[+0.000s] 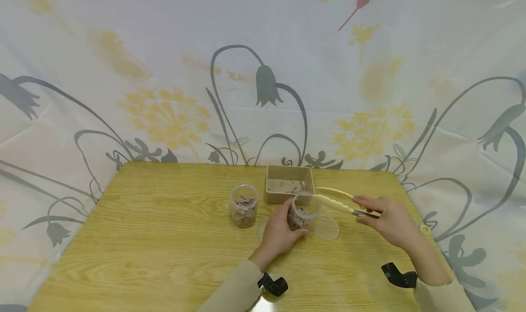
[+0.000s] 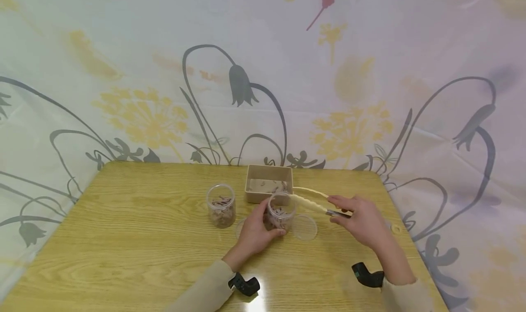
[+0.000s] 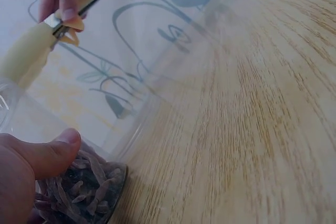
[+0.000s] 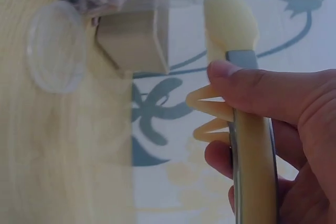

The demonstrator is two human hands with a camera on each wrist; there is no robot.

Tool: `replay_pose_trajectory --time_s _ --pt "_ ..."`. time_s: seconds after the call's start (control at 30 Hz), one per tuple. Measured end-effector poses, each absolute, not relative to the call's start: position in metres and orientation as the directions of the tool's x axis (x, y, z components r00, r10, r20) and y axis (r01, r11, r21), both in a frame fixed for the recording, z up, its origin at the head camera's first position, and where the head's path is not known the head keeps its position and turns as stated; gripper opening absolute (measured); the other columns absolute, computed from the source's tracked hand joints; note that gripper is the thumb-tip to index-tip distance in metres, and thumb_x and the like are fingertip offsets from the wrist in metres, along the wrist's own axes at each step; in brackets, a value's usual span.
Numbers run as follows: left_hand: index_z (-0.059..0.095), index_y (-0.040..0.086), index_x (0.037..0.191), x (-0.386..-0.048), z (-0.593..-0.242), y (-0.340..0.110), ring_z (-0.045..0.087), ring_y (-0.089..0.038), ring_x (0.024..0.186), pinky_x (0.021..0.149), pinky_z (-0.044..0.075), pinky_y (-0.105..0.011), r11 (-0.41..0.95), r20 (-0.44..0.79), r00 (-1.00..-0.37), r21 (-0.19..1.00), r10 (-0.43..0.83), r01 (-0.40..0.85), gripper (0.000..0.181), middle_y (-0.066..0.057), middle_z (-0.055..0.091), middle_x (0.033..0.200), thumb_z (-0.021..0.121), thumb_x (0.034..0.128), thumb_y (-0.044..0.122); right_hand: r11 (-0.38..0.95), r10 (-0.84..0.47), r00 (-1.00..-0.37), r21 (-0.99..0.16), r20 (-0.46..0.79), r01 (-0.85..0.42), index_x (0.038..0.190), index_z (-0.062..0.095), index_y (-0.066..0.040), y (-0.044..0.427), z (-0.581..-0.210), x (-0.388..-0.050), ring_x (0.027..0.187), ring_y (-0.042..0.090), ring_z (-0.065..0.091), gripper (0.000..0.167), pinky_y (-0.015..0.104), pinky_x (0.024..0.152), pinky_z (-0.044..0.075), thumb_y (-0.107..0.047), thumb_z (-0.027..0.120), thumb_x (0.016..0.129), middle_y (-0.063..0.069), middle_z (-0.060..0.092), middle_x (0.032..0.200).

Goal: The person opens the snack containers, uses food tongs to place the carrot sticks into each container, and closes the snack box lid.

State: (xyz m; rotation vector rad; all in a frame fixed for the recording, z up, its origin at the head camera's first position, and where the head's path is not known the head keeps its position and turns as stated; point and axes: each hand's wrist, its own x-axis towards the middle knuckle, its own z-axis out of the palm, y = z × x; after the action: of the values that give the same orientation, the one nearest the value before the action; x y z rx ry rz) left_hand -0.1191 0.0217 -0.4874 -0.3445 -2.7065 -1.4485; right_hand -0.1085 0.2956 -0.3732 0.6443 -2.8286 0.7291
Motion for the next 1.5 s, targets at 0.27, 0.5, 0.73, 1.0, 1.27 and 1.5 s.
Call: replay_pose_trajectory --time_s 0.27,0.5,0.73,1.0,1.27,1.5 --pt "0.041 0.017 0.15 -0.119 -0.49 0.022 0.056 -0.027 0.122 0.099 0.047 -0.048 0.543 0.156 -0.973 0.809 0.171 0.225 0.089 -0.006 0.056 0.136 0.089 0.0762 0.029 0.751 -0.193 -0.932 -0.564 0.308 -0.342 0.127 0.066 0.002 0.316 -0.423 -0.105 0.096 0.04 0.068 0.051 0.009 0.069 0.049 -0.009 0.083 0.08 0.026 0.064 0.122" --pt "0.042 0.015 0.149 -0.119 -0.49 0.022 0.057 -0.028 0.12 0.098 0.047 -0.048 0.557 0.169 -0.972 0.797 0.165 0.233 0.089 -0.007 0.056 0.135 0.09 0.0748 0.029 0.79 -0.03 -0.957 -0.58 0.287 -0.199 0.129 0.065 0.001 0.324 -0.456 -0.108 0.104 0.047 0.063 0.052 0.033 0.075 0.057 -0.019 0.082 0.084 0.026 0.063 0.122" --pt "0.042 0.014 0.149 -0.119 -0.489 0.022 0.057 -0.029 0.12 0.097 0.048 -0.049 0.551 0.174 -0.971 0.8 0.164 0.236 0.089 -0.007 0.056 0.134 0.09 0.075 0.028 0.778 0.04 -0.963 -0.613 0.265 -0.136 0.13 0.063 0.002 0.328 -0.474 -0.112 0.112 0.049 0.057 0.055 0.061 0.089 0.046 -0.02 0.082 0.084 0.024 0.061 0.125" --pt "0.042 0.016 0.149 -0.117 -0.488 0.021 0.057 -0.028 0.12 0.098 0.047 -0.047 0.549 0.16 -0.973 0.804 0.169 0.228 0.089 -0.006 0.056 0.134 0.089 0.0757 0.03 0.742 0.065 -0.983 -0.667 0.172 -0.067 0.14 0.054 0.001 0.324 -0.486 -0.11 0.106 0.035 0.065 0.073 0.024 0.087 0.05 -0.031 0.084 0.081 0.02 0.055 0.137" --pt "0.042 0.014 0.149 -0.115 -0.489 0.021 0.057 -0.028 0.119 0.098 0.048 -0.047 0.564 0.195 -0.967 0.786 0.166 0.255 0.088 -0.006 0.056 0.133 0.089 0.0752 0.029 0.749 0.112 -0.974 -0.661 0.198 -0.048 0.145 0.047 0.004 0.314 -0.493 -0.108 0.109 0.042 0.06 0.084 0.061 0.094 0.042 -0.033 0.085 0.08 0.024 0.048 0.144" --pt "0.041 0.014 0.149 -0.116 -0.489 0.021 0.057 -0.029 0.119 0.097 0.048 -0.048 0.568 0.191 -0.967 0.783 0.167 0.253 0.089 -0.007 0.056 0.135 0.089 0.0751 0.029 0.814 0.147 -0.973 -0.58 0.175 0.018 0.149 0.035 0.008 0.312 -0.491 -0.111 0.114 0.048 0.056 0.096 0.064 0.089 0.044 -0.045 0.08 0.083 0.029 0.04 0.149"
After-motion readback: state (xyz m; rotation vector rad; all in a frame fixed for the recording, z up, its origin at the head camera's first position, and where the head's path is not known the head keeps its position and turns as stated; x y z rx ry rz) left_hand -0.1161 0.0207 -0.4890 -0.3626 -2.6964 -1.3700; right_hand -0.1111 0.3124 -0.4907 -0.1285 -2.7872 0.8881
